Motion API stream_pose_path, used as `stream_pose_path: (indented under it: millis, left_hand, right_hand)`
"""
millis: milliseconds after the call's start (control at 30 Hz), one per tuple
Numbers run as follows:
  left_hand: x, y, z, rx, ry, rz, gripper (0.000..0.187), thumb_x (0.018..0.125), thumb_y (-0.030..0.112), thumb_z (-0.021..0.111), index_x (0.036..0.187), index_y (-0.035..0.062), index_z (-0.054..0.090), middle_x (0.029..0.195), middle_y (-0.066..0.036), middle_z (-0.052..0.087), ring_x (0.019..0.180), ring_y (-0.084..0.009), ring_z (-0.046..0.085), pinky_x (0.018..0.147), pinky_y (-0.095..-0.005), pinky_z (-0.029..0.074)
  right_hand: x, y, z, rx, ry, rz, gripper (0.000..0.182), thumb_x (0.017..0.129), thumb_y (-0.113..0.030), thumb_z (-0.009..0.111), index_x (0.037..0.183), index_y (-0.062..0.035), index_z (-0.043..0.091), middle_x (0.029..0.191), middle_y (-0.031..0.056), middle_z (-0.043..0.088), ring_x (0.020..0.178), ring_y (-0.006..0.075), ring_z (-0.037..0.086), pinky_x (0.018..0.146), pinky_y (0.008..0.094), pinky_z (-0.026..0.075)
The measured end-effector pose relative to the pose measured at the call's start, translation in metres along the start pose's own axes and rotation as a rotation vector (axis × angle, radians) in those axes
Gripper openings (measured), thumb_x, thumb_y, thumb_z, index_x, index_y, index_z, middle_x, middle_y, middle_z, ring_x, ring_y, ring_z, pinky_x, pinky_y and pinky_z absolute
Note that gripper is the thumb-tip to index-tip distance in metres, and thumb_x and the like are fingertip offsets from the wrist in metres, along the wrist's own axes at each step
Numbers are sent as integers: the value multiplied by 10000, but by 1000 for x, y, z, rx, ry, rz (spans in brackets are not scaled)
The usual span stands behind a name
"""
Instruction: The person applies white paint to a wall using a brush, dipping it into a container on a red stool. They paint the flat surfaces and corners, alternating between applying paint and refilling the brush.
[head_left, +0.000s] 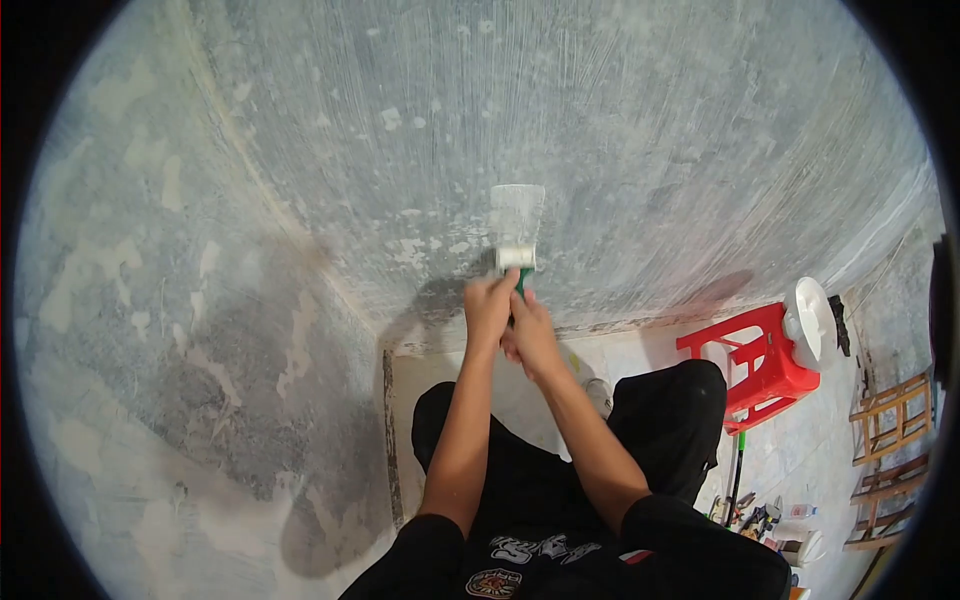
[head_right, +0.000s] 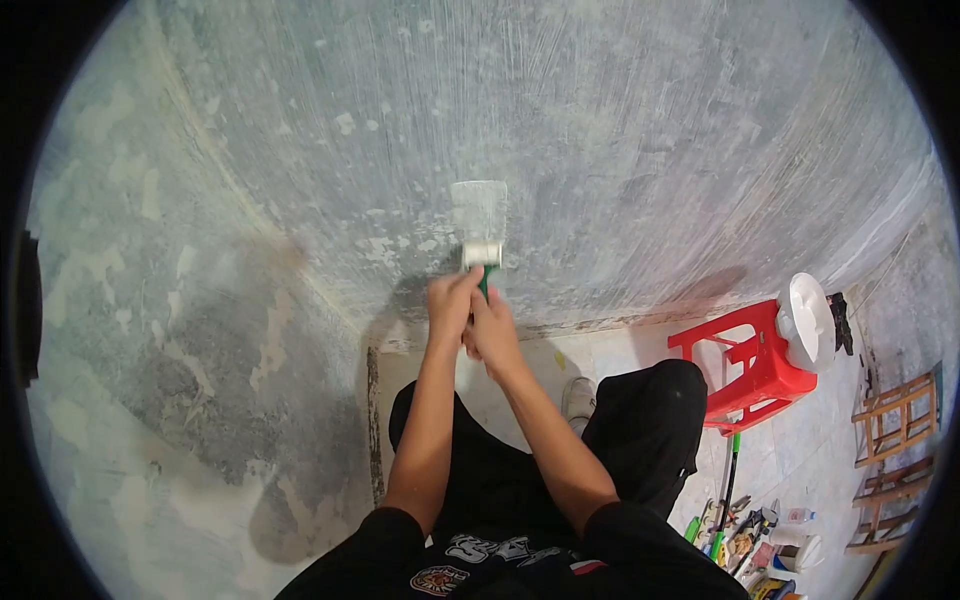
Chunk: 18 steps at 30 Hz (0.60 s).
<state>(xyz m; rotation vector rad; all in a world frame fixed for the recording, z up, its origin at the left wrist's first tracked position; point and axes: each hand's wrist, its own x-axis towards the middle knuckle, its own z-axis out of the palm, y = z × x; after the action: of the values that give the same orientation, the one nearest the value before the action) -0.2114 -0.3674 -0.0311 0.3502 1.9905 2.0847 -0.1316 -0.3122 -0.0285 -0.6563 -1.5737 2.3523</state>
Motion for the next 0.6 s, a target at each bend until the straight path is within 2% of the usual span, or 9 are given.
stream_pose_path:
  millis: [100,167,233,333,400,433,500,567,600]
  left_hand:
    - [25,60,6,-87,-16,181,374,945,274,698,784,-62,731,673,-81,677,585,-115,587,526,-301,453]
    - [20,112,9,-109,-23,250,382,956,273,690,787,-67,731,682,-91,687,592,-110,589,535,-298,461]
    - [13,146,13,-140,-24,376,392,969,266,663,769,-67,714,645,-79,679,580,-94,557,539,-312,437]
    - [20,137,17,-45,5,457,390,984,259,659,792,-73,731,689,-89,701,594,-116,600,569,-289,478]
    - [7,116,16,-7,28,469,394,991,272,654,795,-61,731,666,-78,693,610,-107,605,577,-291,479]
    - [10,90,15,46,55,493,396,993,277,654,797,-58,731,658,-76,689,617,-102,605,581,-292,480]
    - [15,28,16,8,89,388,398,997,290,654,814,-55,733,661,-78,694,616,-104,611,584,-298,485]
    - [17,-28,14,77,131,361,393,998,296,655,833,-51,738,670,-80,704,596,-111,616,579,-300,489]
    - [21,-55,13,79,130,358,393,998,296,655,833,-51,738,670,-80,704,596,-111,616,579,-300,489]
  right_hand:
    - [-6,-69,27,41,-96,-124,308,1088,-344,452,901,-106,509,564,-42,437,389,50,348,341,233,239]
    - [-11,-98,41,30,-115,-320,308,1089,-342,453,900,-105,508,554,-54,428,387,38,344,340,224,230]
    - [-12,-122,44,42,-135,-329,329,1090,-328,444,873,-90,511,561,-44,435,391,50,354,342,237,247]
    - [-1,-113,34,61,-182,-366,368,1094,-328,436,856,-66,541,574,-29,459,403,61,382,355,257,282]
    - [12,-77,23,-32,-62,-426,396,1096,-333,439,871,-41,583,603,-17,497,448,47,405,395,253,319]
    - [26,-49,15,-78,-30,-482,425,1097,-325,443,910,7,630,666,8,570,559,69,482,513,272,413]
    - [47,6,0,-183,59,-530,449,1097,-317,448,942,49,659,732,36,625,683,101,542,650,298,465]
    - [75,69,-22,-214,88,-490,460,1094,-311,452,951,66,671,768,63,660,751,124,577,729,323,481]
    - [81,89,-28,-213,89,-487,460,1094,-311,452,951,66,671,768,63,660,751,124,577,729,323,481]
